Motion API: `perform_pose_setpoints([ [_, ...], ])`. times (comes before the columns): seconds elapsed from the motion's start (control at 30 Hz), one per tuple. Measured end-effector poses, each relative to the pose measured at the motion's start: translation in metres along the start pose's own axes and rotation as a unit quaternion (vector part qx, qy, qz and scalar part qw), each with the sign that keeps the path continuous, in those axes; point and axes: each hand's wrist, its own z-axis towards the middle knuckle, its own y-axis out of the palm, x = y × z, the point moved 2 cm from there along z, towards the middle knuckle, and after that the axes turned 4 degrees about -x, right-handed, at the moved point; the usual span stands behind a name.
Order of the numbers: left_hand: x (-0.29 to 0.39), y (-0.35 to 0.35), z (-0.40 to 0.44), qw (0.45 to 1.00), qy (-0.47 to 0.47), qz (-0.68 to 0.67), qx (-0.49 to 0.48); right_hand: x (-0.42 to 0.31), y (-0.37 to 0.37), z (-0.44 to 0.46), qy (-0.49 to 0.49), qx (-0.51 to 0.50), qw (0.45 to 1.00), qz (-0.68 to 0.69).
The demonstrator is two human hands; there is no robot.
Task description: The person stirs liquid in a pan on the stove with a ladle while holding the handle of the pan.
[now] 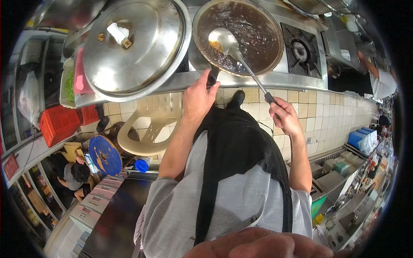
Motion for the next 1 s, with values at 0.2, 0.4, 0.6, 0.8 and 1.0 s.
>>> perform_pose_setpoints([
  [0.2,-0.002,0.001,0.001,1.000,-0.007,0.000,-0.008,0.007,-0.017,-0.012,0.002,0.046,0.998,-0.038],
  [0.4,-0.001,0.000,0.001,1.000,0.004,-0.009,-0.002,0.010,-0.026,-0.020,-0.017,0.086,0.985,-0.148],
  [0.6,-0.001,0.001,0.001,1.000,0.008,-0.016,0.002,0.009,-0.027,-0.030,-0.002,0.076,0.975,-0.207],
  [0.8,0.000,-0.001,0.001,1.000,0.013,-0.017,0.003,0.002,-0.024,-0.034,0.021,0.046,0.986,-0.161],
  [1.0,0.000,-0.001,0.002,1.000,0.008,-0.005,-0.003,0.004,-0.021,-0.033,0.040,0.020,0.990,-0.130],
])
